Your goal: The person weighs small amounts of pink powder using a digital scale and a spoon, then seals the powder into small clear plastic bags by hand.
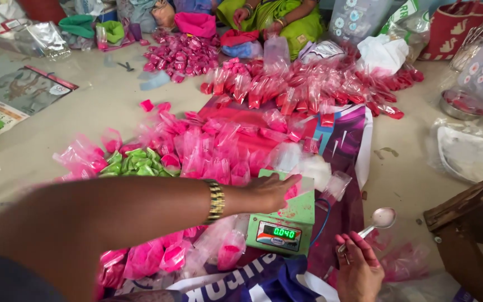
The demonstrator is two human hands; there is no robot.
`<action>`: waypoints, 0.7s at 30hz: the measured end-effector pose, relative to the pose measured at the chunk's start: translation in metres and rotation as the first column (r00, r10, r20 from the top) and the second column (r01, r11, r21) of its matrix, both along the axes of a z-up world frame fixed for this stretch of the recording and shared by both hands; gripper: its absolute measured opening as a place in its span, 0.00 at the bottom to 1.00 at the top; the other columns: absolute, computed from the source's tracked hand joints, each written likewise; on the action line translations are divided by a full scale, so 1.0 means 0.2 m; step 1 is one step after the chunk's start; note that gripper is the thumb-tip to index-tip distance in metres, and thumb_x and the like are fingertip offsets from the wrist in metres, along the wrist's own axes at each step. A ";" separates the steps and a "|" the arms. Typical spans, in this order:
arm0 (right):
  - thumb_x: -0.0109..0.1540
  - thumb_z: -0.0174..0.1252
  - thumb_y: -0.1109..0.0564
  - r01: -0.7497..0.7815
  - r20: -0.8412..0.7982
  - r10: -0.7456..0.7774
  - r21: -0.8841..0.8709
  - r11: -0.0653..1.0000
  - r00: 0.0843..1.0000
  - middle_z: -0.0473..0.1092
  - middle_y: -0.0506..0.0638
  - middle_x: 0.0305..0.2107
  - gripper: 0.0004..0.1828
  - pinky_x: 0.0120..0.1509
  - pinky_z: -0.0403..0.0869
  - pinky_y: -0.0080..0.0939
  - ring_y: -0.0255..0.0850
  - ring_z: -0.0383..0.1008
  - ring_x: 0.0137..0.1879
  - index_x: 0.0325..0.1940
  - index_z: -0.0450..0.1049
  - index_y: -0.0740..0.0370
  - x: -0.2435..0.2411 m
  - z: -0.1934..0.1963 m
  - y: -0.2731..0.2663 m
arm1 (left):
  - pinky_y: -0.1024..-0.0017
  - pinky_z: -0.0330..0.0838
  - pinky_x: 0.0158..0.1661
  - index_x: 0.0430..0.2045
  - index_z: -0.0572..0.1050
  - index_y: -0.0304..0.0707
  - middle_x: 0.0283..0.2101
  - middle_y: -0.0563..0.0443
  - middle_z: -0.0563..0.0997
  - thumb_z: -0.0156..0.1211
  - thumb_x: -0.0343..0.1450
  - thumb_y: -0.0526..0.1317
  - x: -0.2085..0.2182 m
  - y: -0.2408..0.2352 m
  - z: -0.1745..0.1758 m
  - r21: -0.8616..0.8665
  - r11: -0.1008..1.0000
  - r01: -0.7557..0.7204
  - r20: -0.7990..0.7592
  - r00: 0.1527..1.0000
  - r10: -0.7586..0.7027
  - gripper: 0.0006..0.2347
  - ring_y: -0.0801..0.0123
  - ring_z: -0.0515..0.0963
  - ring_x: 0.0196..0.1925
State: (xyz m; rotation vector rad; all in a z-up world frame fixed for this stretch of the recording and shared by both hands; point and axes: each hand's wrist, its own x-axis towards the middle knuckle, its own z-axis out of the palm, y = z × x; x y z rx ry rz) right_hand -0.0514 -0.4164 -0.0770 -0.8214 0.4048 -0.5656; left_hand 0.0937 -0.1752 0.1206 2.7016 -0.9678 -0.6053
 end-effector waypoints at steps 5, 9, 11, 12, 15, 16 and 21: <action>0.67 0.53 0.69 0.012 -0.031 -0.013 -0.019 1.000 0.999 0.76 0.62 0.45 0.13 0.54 0.79 0.47 0.51 0.80 0.49 0.55 0.73 0.73 0.00 -0.08 -0.06 | 0.46 0.67 0.57 0.61 0.60 0.45 0.65 0.30 0.62 0.65 0.68 0.46 0.21 -0.18 -0.34 -0.138 0.989 -0.043 0.092 0.994 0.056 0.27 0.38 0.65 0.67; 0.67 0.52 0.70 -0.018 -0.064 0.016 -0.027 0.999 0.998 0.76 0.63 0.45 0.13 0.53 0.79 0.48 0.51 0.80 0.49 0.55 0.74 0.73 0.00 -0.16 -0.09 | 0.48 0.73 0.51 0.41 0.76 0.34 0.49 0.31 0.79 0.60 0.71 0.39 0.30 -0.23 -0.47 -0.300 0.949 -0.093 0.144 0.979 0.142 0.10 0.41 0.78 0.55; 0.67 0.52 0.70 -0.025 -0.079 0.021 -0.041 0.999 0.997 0.76 0.63 0.45 0.13 0.52 0.79 0.48 0.51 0.80 0.50 0.55 0.74 0.73 0.00 -0.20 -0.12 | 0.49 0.75 0.49 0.37 0.79 0.33 0.44 0.31 0.82 0.57 0.72 0.37 0.43 -0.24 -0.51 -0.353 0.929 -0.107 0.159 0.972 0.173 0.07 0.41 0.82 0.49; 0.67 0.52 0.70 -0.030 -0.085 0.026 -0.049 0.998 0.996 0.76 0.63 0.45 0.13 0.52 0.79 0.49 0.51 0.80 0.50 0.55 0.74 0.73 0.01 -0.22 -0.13 | 0.51 0.77 0.45 0.32 0.80 0.35 0.40 0.33 0.82 0.59 0.67 0.35 0.52 -0.24 -0.52 -0.412 0.908 -0.073 0.189 0.968 0.164 0.05 0.45 0.83 0.44; 0.67 0.51 0.70 -0.061 -0.107 0.054 -0.061 0.996 0.993 0.76 0.64 0.46 0.13 0.52 0.79 0.50 0.52 0.80 0.51 0.56 0.73 0.73 0.01 -0.31 -0.19 | 0.54 0.78 0.42 0.27 0.82 0.38 0.35 0.37 0.84 0.61 0.64 0.35 0.81 -0.20 -0.44 -0.516 0.851 -0.098 0.192 0.955 0.226 0.04 0.50 0.85 0.38; 0.67 0.51 0.70 -0.084 -0.123 0.076 -0.062 0.995 0.990 0.76 0.64 0.47 0.14 0.52 0.79 0.51 0.53 0.79 0.52 0.56 0.73 0.73 0.01 -0.34 -0.21 | 0.56 0.79 0.42 0.27 0.82 0.38 0.34 0.39 0.84 0.62 0.65 0.37 0.92 -0.19 -0.39 -0.560 0.814 -0.156 0.162 0.943 0.292 0.04 0.51 0.86 0.37; 0.68 0.49 0.68 -0.153 -0.159 0.135 -0.105 0.983 0.978 0.75 0.65 0.48 0.15 0.53 0.79 0.52 0.52 0.79 0.55 0.58 0.72 0.72 0.02 -0.65 -0.40 | 0.53 0.73 0.53 0.39 0.81 0.38 0.44 0.36 0.83 0.58 0.69 0.37 1.36 -0.06 -0.49 -0.661 0.747 -0.073 0.376 0.829 0.413 0.09 0.47 0.81 0.49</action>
